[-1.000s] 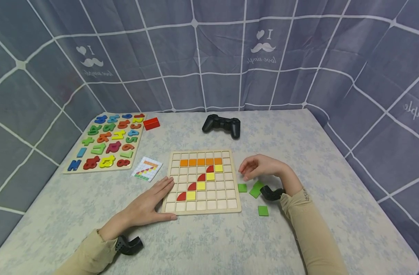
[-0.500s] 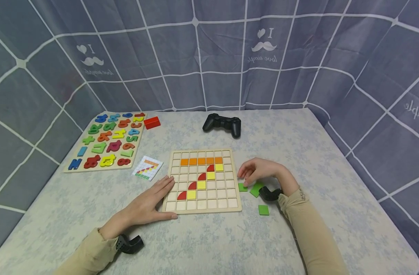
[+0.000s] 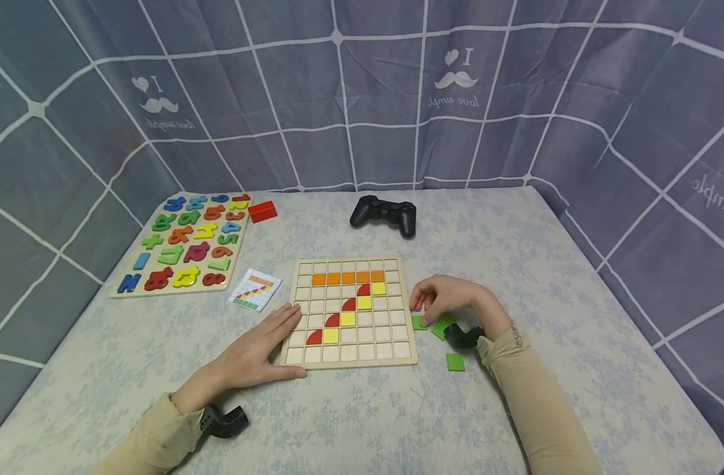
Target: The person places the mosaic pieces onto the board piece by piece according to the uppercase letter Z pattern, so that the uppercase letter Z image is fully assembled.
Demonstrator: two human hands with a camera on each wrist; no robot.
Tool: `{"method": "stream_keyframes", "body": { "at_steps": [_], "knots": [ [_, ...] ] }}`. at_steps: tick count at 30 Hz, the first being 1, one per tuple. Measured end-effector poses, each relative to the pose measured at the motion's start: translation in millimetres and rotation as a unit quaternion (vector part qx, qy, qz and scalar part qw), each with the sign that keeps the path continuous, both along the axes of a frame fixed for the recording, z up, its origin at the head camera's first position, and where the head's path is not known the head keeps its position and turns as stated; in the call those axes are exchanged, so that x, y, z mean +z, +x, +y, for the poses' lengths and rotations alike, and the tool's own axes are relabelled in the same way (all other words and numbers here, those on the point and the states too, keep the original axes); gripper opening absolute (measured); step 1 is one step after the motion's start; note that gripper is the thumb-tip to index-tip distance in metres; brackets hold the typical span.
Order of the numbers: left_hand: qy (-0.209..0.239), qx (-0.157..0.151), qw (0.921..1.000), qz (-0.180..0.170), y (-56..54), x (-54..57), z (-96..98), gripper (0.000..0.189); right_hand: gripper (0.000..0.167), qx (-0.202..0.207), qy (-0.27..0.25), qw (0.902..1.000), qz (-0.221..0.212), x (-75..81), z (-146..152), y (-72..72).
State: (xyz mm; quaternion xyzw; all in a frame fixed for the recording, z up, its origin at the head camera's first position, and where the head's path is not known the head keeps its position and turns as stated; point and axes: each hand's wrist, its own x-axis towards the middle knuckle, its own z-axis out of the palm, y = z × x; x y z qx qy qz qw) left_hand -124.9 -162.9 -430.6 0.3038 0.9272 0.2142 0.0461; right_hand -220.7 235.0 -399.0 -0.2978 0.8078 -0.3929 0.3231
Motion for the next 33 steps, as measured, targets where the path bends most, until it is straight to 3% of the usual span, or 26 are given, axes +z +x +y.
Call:
{"method": "stream_keyframes", "body": {
  "at_steps": [20,33],
  "knots": [
    [0.003,-0.003,1.0,0.004,-0.5,-0.7,-0.1,0.104,0.02,-0.002,0.033,0.9995,0.001,8.6,-7.8,6.7],
    [0.003,-0.001,1.0,0.009,-0.8,-1.8,-0.2,0.104,0.02,0.025,0.056,0.9981,0.005,18.5,-7.0,9.8]
  ]
}}
